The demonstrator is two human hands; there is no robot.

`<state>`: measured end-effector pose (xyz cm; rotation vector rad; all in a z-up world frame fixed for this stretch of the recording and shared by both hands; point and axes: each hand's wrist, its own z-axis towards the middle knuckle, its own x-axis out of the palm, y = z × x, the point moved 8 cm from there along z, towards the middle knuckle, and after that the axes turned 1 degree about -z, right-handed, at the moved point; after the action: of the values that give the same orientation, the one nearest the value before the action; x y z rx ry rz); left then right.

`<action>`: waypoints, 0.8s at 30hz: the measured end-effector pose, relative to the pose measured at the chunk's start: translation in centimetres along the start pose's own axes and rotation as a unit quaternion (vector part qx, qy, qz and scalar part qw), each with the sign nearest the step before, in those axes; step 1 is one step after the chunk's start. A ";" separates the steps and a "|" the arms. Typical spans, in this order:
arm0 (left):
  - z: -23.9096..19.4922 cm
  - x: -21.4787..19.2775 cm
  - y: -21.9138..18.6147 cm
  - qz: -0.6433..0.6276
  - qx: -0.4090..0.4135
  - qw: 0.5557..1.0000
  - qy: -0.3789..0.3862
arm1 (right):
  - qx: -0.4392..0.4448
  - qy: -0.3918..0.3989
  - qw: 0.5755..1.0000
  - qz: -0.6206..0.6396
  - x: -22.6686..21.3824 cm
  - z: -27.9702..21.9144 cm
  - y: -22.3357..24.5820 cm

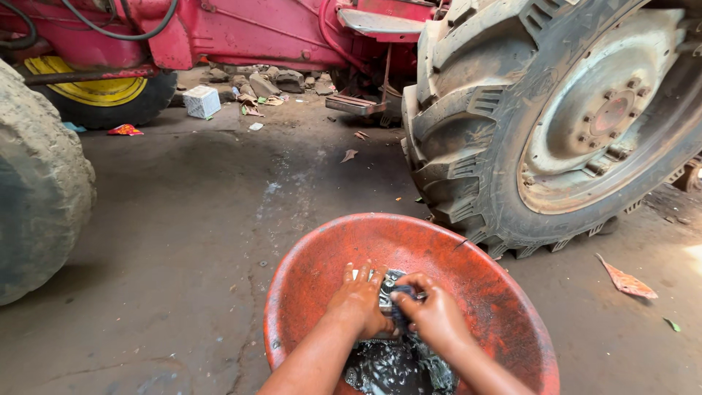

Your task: The person scrubs a small, rectangular metal part with a dark cloth inside a red plastic basin filled with dark liquid. The person repeatedly rubs the part's surfaces and edges, turning it over to clean different sides. The part is held in the left hand while the right hand performs the scrubbing action.

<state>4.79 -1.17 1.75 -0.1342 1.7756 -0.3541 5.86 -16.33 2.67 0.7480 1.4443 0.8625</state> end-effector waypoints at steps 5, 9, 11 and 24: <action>-0.9 -0.2 -0.8 0.034 -0.036 0.999 -0.022 | 0.036 0.019 0.999 -0.027 -0.3 1.6 -0.2; -1.9 -1.5 -2.2 0.095 -0.099 0.990 -0.026 | -0.040 0.055 0.989 -0.131 -1.8 2.3 -1.6; -2.3 -1.9 -2.3 0.108 -0.115 0.988 0.003 | -0.065 0.005 0.963 -0.261 -3.7 2.6 -2.1; -4.4 -3.6 1.5 -0.019 -0.130 0.991 -0.032 | -0.010 0.208 0.922 -0.326 0.6 0.9 -5.9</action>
<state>1.56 1.94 5.48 -0.3608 1.7515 -0.1418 7.01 -18.76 -2.73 0.0263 1.8986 0.5210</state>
